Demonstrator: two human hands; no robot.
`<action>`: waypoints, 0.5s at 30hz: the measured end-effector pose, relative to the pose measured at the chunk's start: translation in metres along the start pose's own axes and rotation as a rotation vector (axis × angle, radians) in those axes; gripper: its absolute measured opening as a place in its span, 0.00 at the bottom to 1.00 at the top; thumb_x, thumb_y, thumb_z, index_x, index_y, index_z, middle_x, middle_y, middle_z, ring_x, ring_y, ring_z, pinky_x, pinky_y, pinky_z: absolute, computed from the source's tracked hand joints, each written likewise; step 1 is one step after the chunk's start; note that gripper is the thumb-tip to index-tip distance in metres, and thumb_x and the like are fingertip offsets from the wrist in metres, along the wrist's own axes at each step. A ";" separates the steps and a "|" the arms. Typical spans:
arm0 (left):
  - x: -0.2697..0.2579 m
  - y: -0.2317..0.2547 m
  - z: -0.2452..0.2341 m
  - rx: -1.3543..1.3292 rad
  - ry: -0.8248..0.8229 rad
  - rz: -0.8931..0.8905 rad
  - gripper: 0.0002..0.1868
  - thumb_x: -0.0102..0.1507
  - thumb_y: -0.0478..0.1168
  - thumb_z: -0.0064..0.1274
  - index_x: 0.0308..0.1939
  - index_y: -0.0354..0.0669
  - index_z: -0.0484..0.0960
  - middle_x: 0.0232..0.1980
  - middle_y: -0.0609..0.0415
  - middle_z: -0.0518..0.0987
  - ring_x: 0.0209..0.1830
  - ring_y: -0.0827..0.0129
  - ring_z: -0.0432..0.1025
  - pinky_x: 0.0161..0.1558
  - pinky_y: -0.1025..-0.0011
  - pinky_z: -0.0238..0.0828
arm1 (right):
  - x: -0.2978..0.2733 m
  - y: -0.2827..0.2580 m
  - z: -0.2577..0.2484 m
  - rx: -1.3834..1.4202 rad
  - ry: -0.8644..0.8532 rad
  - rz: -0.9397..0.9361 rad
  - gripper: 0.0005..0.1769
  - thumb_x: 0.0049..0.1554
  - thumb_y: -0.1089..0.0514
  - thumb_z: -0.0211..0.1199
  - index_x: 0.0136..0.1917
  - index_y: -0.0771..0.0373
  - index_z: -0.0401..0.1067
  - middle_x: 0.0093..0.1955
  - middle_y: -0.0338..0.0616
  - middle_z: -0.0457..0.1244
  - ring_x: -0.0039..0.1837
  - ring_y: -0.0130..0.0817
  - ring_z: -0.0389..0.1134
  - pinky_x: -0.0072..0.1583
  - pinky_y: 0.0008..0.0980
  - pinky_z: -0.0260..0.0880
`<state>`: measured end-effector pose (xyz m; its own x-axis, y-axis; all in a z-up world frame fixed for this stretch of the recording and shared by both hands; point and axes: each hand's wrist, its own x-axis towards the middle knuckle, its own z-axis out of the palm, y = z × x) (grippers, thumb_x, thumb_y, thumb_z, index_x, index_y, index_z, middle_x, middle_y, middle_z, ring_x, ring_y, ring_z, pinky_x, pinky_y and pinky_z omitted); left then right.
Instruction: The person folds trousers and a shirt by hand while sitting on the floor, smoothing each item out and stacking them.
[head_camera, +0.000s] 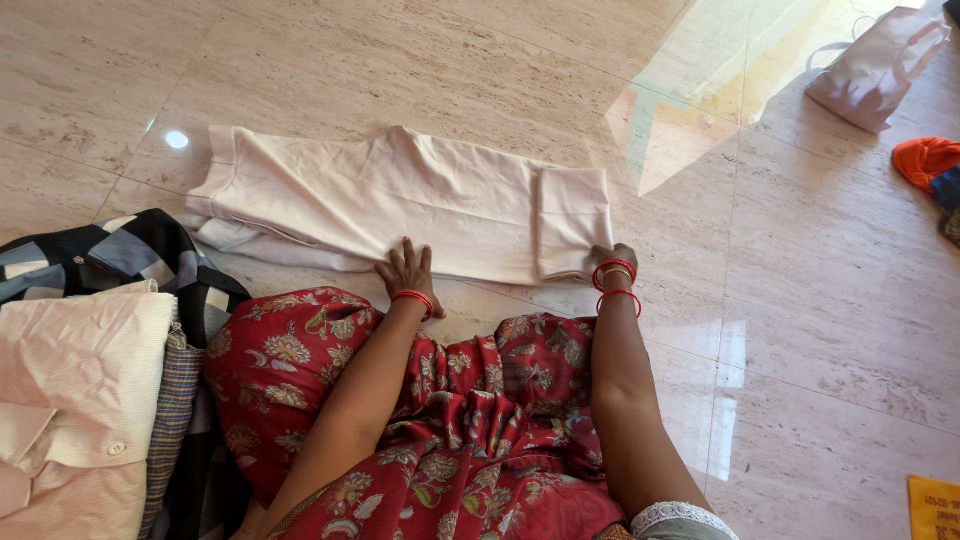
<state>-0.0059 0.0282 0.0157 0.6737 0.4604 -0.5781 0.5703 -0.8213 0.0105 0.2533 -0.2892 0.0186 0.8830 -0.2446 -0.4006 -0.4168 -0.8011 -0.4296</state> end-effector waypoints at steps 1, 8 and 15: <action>-0.005 0.002 -0.003 0.004 0.011 -0.011 0.87 0.36 0.67 0.77 0.84 0.63 0.27 0.85 0.40 0.23 0.83 0.40 0.26 0.72 0.30 0.31 | 0.000 0.002 -0.002 -0.014 0.058 0.031 0.26 0.46 0.49 0.73 0.56 0.62 0.80 0.52 0.53 0.72 0.53 0.46 0.74 0.57 0.43 0.74; -0.016 -0.011 -0.025 -0.019 -0.174 -0.056 0.93 0.36 0.71 0.76 0.80 0.56 0.14 0.81 0.35 0.13 0.79 0.29 0.13 0.67 0.19 0.30 | 0.010 0.018 -0.031 -0.090 -0.007 0.112 0.41 0.47 0.40 0.79 0.64 0.69 0.73 0.57 0.55 0.68 0.57 0.46 0.72 0.56 0.43 0.73; -0.021 -0.012 -0.038 -0.030 -0.257 -0.039 0.98 0.32 0.71 0.78 0.78 0.56 0.09 0.78 0.35 0.07 0.77 0.29 0.07 0.65 0.16 0.29 | 0.014 0.027 -0.043 0.141 -0.161 0.224 0.36 0.39 0.54 0.84 0.57 0.74 0.78 0.49 0.56 0.70 0.50 0.45 0.76 0.45 0.43 0.76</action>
<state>-0.0088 0.0408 0.0588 0.5118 0.3875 -0.7667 0.6098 -0.7925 0.0066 0.2640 -0.3379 0.0359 0.7246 -0.3078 -0.6166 -0.6333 -0.6504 -0.4194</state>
